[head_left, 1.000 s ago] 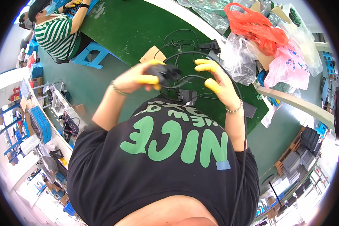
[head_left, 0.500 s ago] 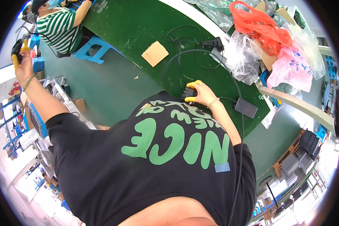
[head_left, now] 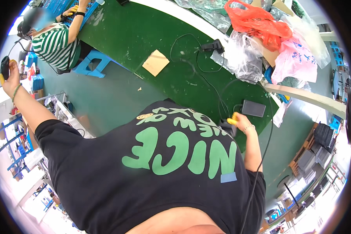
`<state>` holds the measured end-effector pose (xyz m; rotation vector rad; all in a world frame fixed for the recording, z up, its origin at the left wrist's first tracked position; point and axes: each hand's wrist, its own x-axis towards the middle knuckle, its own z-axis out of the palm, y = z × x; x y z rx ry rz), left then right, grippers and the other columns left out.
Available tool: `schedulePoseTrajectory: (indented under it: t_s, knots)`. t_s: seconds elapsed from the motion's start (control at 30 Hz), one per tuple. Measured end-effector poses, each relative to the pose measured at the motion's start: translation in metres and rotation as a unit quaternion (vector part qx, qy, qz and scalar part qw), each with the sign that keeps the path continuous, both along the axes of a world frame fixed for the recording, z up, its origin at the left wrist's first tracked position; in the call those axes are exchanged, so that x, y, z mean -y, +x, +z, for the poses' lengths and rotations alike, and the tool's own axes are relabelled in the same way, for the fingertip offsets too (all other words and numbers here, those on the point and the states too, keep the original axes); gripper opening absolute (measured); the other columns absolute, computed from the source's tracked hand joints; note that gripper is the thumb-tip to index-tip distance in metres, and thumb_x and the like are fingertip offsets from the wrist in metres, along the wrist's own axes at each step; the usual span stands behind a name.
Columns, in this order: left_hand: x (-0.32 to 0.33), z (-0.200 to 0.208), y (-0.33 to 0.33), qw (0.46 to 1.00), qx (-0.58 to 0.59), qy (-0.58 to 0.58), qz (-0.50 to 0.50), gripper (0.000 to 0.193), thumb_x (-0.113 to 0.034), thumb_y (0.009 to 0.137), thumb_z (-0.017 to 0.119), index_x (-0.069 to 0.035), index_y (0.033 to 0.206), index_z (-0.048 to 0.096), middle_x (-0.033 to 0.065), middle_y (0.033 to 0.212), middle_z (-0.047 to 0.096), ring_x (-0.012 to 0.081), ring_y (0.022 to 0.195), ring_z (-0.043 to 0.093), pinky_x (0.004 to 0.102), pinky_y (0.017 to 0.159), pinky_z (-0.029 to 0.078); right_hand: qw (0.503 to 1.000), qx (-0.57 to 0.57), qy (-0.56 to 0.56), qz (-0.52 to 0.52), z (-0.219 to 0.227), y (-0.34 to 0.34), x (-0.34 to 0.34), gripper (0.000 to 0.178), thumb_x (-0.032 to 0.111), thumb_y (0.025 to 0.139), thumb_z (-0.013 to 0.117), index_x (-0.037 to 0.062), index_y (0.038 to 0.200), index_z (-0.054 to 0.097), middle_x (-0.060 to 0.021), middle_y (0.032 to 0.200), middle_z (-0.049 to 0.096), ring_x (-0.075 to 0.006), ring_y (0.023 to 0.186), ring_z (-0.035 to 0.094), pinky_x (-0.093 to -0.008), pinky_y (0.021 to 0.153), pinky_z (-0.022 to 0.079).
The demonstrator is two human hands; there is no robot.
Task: Assembling electronic components by attaching straps and inspecting parts at a factory workstation.
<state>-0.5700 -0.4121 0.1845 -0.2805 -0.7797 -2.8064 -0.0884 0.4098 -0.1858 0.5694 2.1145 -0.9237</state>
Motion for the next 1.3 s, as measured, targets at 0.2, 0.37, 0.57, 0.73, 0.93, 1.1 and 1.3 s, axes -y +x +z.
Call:
schedulePoseTrajectory:
  t_s: [0.2, 0.37, 0.57, 0.73, 0.93, 1.1, 1.3]
  knots:
    - [-0.176, -0.038, 0.028, 0.943, -0.04, -0.084, -0.321, 0.054, -0.017, 0.091, 0.047, 0.012, 0.134, 0.032, 0.0287, 0.136, 0.039, 0.0423, 0.128, 0.036, 0.0558, 0.109, 0.025, 0.998, 0.044, 0.012, -0.054, 0.005, 0.067, -0.052, 0.038, 0.034, 0.076, 0.076, 0.0056, 0.099, 0.067, -0.0124, 0.097, 0.069, -0.0246, 0.087, 0.065, -0.0336, 0.078, 0.05]
    - [-0.349, -0.111, 0.082, 0.886, 0.001, -0.08, -0.457, 0.046, -0.031, 0.095, 0.049, -0.001, 0.129, 0.044, 0.0205, 0.126, 0.052, 0.0324, 0.115, 0.051, 0.0528, 0.105, 0.034, 0.967, -0.065, 0.245, -0.009, 0.067, 0.027, -0.113, 0.034, 0.025, 0.079, 0.073, 0.0048, 0.104, 0.066, -0.0166, 0.101, 0.067, -0.0252, 0.09, 0.065, -0.0334, 0.082, 0.05]
    - [-0.5, -0.155, 0.182, 0.803, 0.003, -0.262, -0.535, 0.06, -0.032, 0.088, 0.063, -0.003, 0.133, 0.037, 0.0211, 0.119, 0.055, 0.0291, 0.106, 0.058, 0.0421, 0.084, 0.052, 0.883, -0.449, -0.054, -0.128, 0.209, -0.096, -0.002, 0.038, 0.012, 0.083, 0.068, 0.0028, 0.119, 0.058, -0.0099, 0.108, 0.065, -0.0183, 0.101, 0.061, -0.0313, 0.09, 0.046]
    - [-0.534, -0.156, 0.23, 0.749, -0.014, -0.201, -0.631, 0.072, -0.029, 0.082, 0.071, -0.002, 0.137, 0.034, 0.0139, 0.127, 0.049, 0.0266, 0.108, 0.057, 0.0393, 0.084, 0.052, 0.79, -0.499, -0.338, -0.11, 0.247, -0.127, 0.084, 0.075, 0.022, 0.069, 0.082, 0.0063, 0.133, 0.047, -0.0087, 0.126, 0.054, -0.0187, 0.118, 0.049, -0.0344, 0.101, 0.037]
    - [-0.531, -0.14, 0.238, 0.766, -0.113, -0.358, -0.522, 0.069, -0.013, 0.073, 0.079, -0.005, 0.133, 0.044, 0.0094, 0.126, 0.05, 0.021, 0.107, 0.055, 0.0334, 0.089, 0.048, 0.797, -0.463, -0.358, -0.152, 0.236, -0.129, 0.098, 0.064, 0.01, 0.075, 0.077, 0.0035, 0.131, 0.046, -0.0086, 0.125, 0.052, -0.0162, 0.115, 0.049, -0.0302, 0.093, 0.044]
    - [-0.534, -0.137, 0.241, 0.7, -0.318, -0.582, -0.265, 0.058, -0.004, 0.063, 0.08, -0.014, 0.117, 0.063, 0.0066, 0.114, 0.052, 0.0214, 0.104, 0.053, 0.032, 0.089, 0.046, 0.794, -0.408, -0.421, -0.161, 0.22, -0.14, 0.084, 0.05, -0.001, 0.081, 0.068, 0.0003, 0.126, 0.047, -0.0095, 0.123, 0.052, -0.0184, 0.115, 0.05, -0.0315, 0.097, 0.042]
    - [-0.533, -0.144, 0.237, 0.745, -0.348, -0.519, -0.233, 0.047, -0.002, 0.063, 0.078, -0.007, 0.107, 0.063, 0.0095, 0.111, 0.059, 0.0265, 0.105, 0.056, 0.0365, 0.093, 0.046, 0.748, -0.492, -0.429, -0.123, 0.227, -0.137, 0.083, 0.051, -0.006, 0.077, 0.07, 0.0011, 0.122, 0.047, -0.011, 0.125, 0.05, -0.0197, 0.118, 0.048, -0.034, 0.1, 0.041]
